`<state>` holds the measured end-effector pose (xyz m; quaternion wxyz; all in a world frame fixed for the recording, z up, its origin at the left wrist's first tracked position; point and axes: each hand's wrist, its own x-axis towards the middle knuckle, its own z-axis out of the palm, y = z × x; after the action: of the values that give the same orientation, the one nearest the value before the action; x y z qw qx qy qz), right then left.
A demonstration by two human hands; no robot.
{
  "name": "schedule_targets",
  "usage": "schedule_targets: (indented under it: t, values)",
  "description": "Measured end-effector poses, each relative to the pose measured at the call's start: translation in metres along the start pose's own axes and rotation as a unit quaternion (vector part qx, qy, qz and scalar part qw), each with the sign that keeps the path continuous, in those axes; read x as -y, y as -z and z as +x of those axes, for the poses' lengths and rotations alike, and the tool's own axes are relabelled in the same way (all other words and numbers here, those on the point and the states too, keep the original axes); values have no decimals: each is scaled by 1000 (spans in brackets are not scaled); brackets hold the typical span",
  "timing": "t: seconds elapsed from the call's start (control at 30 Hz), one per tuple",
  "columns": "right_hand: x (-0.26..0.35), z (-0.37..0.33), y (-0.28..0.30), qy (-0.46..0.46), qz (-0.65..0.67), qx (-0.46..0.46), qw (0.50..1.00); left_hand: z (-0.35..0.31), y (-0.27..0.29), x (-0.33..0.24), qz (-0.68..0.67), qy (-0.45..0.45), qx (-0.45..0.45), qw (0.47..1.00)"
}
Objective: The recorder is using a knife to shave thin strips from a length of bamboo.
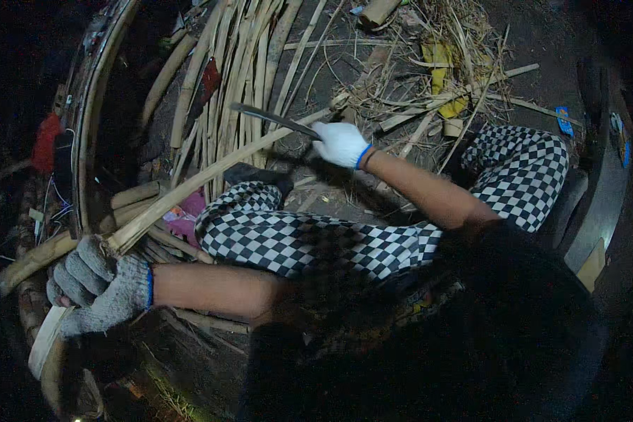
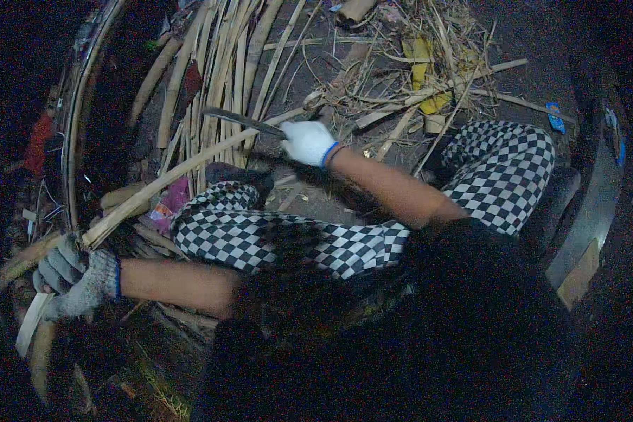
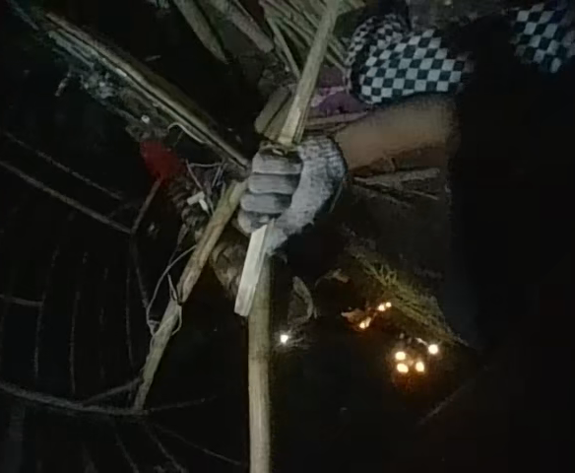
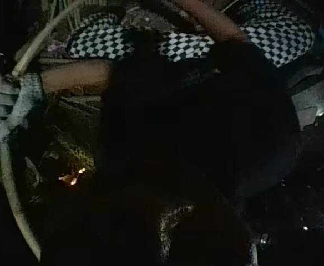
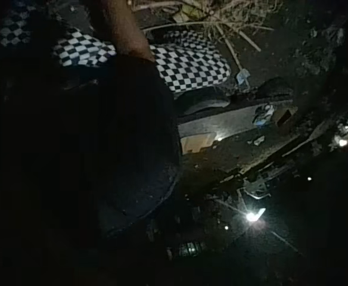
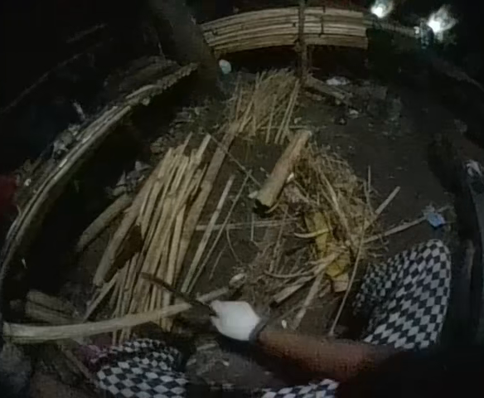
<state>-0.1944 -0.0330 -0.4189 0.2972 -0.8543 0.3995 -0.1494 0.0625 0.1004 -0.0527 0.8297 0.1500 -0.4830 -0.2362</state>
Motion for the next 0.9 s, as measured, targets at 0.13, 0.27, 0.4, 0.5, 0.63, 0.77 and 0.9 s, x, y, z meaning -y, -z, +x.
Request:
schedule_targets:
  t: [0.13, 0.27, 0.4, 0.5, 0.63, 0.77, 0.9]
  values:
    - [-69, -7, -10, -249, -97, 211, 940, 2, -2, -3, 87, -13, 26, 996]
    - [-65, 14, -18, -147, -64, 180, 970, 5, -1, -4, 71, 8, 33, 997]
    - [-27, 4, -16, -137, -20, 77, 987, 5, 1, -1, 18, 10, 16, 1000]
    - [-48, -13, -20, -75, -1, 19, 997, 3, -1, 0, -35, 35, 31, 998]
    - [-104, -1, -41, -165, -224, 308, 910, 4, -4, 0, 1, 16, 36, 999]
    - [-83, 8, -45, -108, -109, 134, 979, 6, -2, 0, 63, 3, -4, 998]
    - [-8, 0, -8, -173, 36, 20, 984, 6, 0, 0, 122, -17, -21, 992]
